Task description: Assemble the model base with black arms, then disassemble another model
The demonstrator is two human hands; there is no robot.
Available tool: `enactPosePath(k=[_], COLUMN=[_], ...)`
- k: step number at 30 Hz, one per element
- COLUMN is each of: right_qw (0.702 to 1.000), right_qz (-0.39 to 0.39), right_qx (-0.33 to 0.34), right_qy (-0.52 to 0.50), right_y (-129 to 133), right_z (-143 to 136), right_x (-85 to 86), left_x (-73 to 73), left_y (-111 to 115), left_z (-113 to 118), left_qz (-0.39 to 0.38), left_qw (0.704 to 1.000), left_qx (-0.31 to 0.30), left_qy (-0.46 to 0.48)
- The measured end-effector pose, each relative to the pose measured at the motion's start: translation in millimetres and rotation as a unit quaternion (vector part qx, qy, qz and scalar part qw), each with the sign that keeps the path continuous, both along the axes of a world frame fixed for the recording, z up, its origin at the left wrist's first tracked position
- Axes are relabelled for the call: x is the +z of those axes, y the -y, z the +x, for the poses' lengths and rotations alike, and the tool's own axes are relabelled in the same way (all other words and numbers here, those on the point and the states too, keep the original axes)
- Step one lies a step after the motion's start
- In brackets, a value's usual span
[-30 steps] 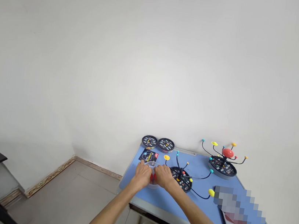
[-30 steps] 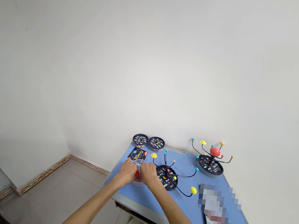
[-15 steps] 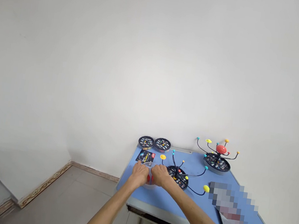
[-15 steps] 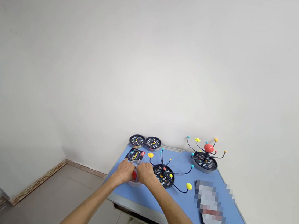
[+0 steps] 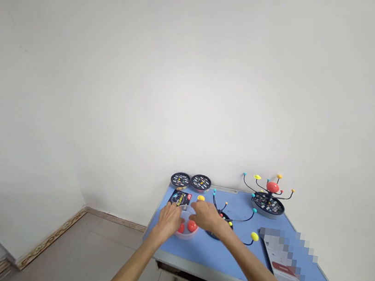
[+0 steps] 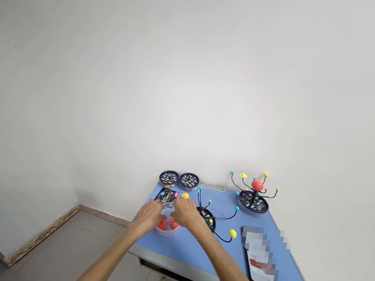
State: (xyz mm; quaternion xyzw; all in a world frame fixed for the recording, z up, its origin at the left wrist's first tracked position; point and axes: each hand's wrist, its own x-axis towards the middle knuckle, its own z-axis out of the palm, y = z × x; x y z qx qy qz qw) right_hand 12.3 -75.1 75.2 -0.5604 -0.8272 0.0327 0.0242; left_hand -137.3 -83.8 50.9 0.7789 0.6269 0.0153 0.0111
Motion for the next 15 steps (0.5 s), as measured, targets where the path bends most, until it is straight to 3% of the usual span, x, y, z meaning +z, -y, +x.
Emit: enactPosePath(k=[4, 7, 11, 15], right_qw=[0.995, 0.988, 0.987, 0.989], right_qz=[0.051, 0.060, 0.043, 0.022], right_qx=[-0.012, -0.028, -0.065, -0.085], right_qy=[-0.090, -0.137, -0.137, -0.116], right_y=[5.6, 0.0, -14.5, -23.9], right_z=[44.5, 83.0, 122.0, 138.8], right_x=[34.4, 44.9, 37.3, 22.1], left_x=[-3.1, -20.7, -52.5, -71.0], left_y=[25.0, 42.2, 48.0, 34.1], left_z=[1.9, 15.1, 47.9, 81.7], left_qz=[0.079, 0.085, 0.103, 0.096], left_qw=[0.989, 0.967, 0.903, 0.867], left_qx=[0.009, -0.048, -0.111, -0.080], left_qy=[0.125, 0.237, 0.402, 0.482])
